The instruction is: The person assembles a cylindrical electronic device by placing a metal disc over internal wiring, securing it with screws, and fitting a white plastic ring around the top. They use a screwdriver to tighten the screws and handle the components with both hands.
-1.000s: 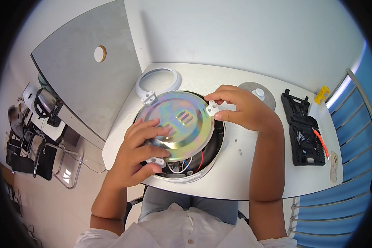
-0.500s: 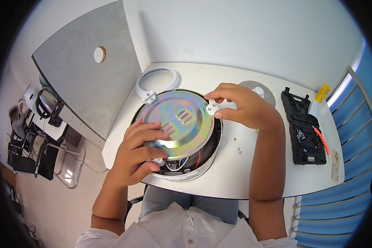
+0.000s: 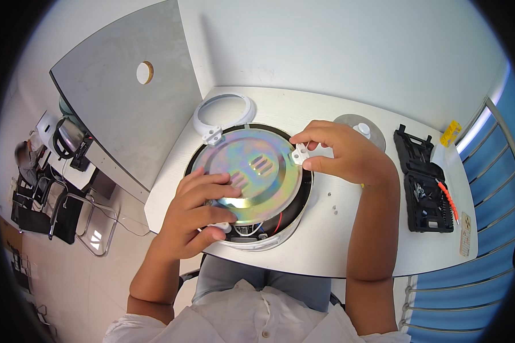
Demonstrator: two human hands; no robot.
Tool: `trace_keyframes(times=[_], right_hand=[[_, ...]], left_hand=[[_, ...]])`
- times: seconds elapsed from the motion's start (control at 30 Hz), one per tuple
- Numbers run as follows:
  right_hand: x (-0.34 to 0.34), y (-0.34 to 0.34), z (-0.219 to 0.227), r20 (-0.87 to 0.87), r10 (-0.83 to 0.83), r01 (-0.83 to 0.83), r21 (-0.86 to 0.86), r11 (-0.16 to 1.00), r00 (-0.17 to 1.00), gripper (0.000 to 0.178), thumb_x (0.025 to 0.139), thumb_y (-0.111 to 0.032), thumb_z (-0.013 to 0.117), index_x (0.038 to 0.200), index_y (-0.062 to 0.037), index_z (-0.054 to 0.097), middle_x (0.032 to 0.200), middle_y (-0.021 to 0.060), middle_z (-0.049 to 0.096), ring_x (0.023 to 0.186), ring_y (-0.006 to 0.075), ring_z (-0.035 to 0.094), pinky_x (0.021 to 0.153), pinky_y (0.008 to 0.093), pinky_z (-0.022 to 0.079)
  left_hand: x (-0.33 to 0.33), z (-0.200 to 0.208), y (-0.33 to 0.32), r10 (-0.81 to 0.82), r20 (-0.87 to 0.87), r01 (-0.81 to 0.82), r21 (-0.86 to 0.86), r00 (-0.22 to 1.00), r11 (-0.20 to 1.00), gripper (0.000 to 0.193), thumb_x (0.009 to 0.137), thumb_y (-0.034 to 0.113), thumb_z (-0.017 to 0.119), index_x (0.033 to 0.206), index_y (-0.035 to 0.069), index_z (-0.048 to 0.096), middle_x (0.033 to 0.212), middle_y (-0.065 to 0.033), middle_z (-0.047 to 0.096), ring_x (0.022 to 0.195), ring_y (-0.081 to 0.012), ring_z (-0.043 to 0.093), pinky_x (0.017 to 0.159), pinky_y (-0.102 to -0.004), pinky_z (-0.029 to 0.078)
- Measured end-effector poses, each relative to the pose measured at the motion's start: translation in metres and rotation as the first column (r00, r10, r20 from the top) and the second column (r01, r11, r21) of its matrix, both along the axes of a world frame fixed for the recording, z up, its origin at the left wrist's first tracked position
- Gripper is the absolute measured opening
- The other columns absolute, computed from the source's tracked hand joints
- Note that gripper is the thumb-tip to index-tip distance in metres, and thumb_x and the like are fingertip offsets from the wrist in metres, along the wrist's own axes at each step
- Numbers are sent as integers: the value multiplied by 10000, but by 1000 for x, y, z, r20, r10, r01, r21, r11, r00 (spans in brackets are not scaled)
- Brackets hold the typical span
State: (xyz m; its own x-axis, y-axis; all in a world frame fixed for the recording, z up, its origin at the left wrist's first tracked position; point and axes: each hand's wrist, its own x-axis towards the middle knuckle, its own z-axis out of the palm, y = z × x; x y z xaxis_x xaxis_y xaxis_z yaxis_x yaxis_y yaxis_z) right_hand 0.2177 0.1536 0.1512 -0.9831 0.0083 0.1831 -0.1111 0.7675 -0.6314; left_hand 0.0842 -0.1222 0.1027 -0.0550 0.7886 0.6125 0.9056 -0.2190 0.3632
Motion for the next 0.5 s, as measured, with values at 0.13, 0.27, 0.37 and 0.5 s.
trace_keyframes(times=[0.13, 0.27, 0.37, 0.5], right_hand=[[1, 2, -2, -18, 27, -27, 0, 1000, 999, 424, 756, -115, 638, 1163, -1, 603, 987, 82, 594, 917, 184, 548, 817, 305, 437], [1, 5, -2, -19, 46, -45, 40, 998, 999, 447, 756, -106, 631, 1190, -6, 586, 1008, 81, 587, 932, 187, 546, 822, 305, 438], [2, 5, -1, -24, 51, -50, 53, 997, 998, 449, 757, -101, 625, 1195, -12, 581, 1013, 80, 583, 932, 190, 545, 821, 310, 440], [4, 7, -2, -37, 48, -45, 67, 997, 998, 446, 754, -98, 621, 1191, -18, 582, 1013, 80, 583, 925, 194, 544, 818, 315, 440]], left_hand=[[-1, 0, 0, -11, -9, 11, 12, 1000, 1000, 315, 895, 418, 551, 857, 129, 672, 1146, -81, 629, 1187, -308, 510, 1056, -475, 267], [-2, 2, 0, -12, -13, 13, 13, 1000, 1000, 308, 887, 411, 561, 865, 125, 674, 1147, -84, 628, 1179, -313, 515, 1050, -480, 274], [-4, 2, 0, -4, -18, 5, 19, 1000, 1000, 304, 878, 404, 566, 863, 122, 678, 1147, -86, 628, 1174, -316, 520, 1048, -484, 278], [-6, 1, 1, 33, -3, -33, 7, 999, 999, 305, 870, 399, 569, 846, 117, 683, 1147, -89, 628, 1171, -320, 524, 1048, -488, 282]])
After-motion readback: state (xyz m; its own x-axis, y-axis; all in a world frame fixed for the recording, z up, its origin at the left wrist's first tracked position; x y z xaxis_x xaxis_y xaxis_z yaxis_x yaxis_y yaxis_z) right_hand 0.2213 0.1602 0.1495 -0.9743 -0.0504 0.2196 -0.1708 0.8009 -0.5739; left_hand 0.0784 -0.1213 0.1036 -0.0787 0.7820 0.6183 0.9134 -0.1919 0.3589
